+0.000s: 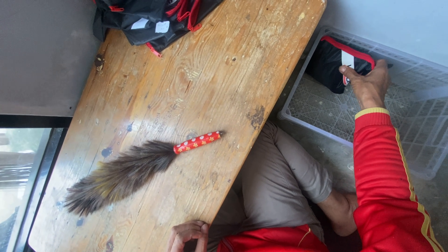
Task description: Folding a black raincoat on a wooden table and packing it into a small storage pouch.
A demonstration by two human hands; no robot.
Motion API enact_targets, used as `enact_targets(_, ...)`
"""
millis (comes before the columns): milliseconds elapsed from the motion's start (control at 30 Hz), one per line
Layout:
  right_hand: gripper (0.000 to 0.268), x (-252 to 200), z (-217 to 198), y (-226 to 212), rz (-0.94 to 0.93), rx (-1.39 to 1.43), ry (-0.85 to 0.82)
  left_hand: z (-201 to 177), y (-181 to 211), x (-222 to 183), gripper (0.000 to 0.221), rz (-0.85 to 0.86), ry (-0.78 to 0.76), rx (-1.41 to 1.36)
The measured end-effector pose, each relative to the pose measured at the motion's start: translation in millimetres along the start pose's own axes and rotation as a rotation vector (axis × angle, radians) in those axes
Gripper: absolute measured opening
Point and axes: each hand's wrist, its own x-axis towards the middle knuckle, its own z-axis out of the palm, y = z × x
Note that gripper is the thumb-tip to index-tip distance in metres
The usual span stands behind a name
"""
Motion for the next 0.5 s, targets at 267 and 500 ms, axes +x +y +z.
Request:
enact_targets(267,0.084,-40.7,-16.0,-38.7,-0.037,-0.037,-0.002,-4.4,7.5,-1.9,0.021,0.057,0.153,-0.099)
enact_targets(500,0.069,-85.9,-11.6,-64.0,-0.754,0.033,0.446,-27.3,6.6,-7.2,0.01,0.106,0.019,-0.098)
